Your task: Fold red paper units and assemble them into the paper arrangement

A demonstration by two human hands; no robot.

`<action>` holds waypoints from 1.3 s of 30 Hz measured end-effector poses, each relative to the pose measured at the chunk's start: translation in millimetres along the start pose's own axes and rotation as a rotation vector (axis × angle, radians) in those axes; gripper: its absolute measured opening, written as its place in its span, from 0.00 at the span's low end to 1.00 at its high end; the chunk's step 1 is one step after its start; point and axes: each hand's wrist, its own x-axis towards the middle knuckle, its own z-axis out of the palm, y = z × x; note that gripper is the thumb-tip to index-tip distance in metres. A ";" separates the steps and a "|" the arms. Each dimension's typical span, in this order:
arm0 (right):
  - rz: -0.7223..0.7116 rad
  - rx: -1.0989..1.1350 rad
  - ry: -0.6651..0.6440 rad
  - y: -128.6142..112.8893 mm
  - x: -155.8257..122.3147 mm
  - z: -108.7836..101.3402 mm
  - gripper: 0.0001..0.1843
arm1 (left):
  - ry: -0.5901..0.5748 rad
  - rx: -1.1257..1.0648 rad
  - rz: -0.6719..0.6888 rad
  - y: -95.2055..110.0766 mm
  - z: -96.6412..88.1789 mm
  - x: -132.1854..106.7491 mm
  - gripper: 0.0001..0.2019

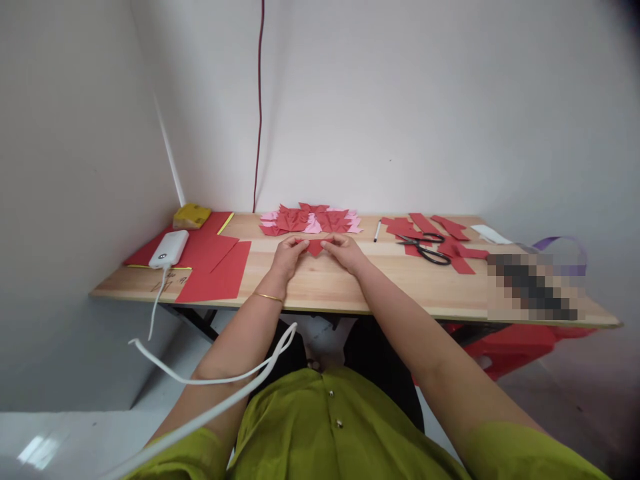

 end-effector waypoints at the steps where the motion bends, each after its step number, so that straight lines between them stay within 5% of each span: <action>1: 0.006 0.014 -0.001 -0.2 -0.2 0.1 0.15 | 0.000 -0.010 0.002 -0.8 -0.7 0.7 0.10; 10: 0.027 -0.107 0.067 5.5 2.8 -2.9 0.16 | 0.037 -0.017 0.021 -1.9 -1.5 2.0 0.11; 16: -0.322 -0.638 0.196 3.2 1.7 -2.3 0.12 | 0.029 0.121 0.046 -0.4 0.0 -0.6 0.11; 21: -0.373 -0.867 0.188 -2.7 -4.5 8.1 0.09 | -0.033 0.183 0.073 1.2 0.6 -1.9 0.10; 28: -0.399 -0.927 0.173 -2.2 -4.6 13.8 0.06 | -0.086 0.210 0.049 1.3 0.6 -3.3 0.09; 39: -0.248 -0.695 0.236 1.9 6.8 -13.7 0.05 | 0.079 0.053 -0.015 2.3 -2.4 1.2 0.10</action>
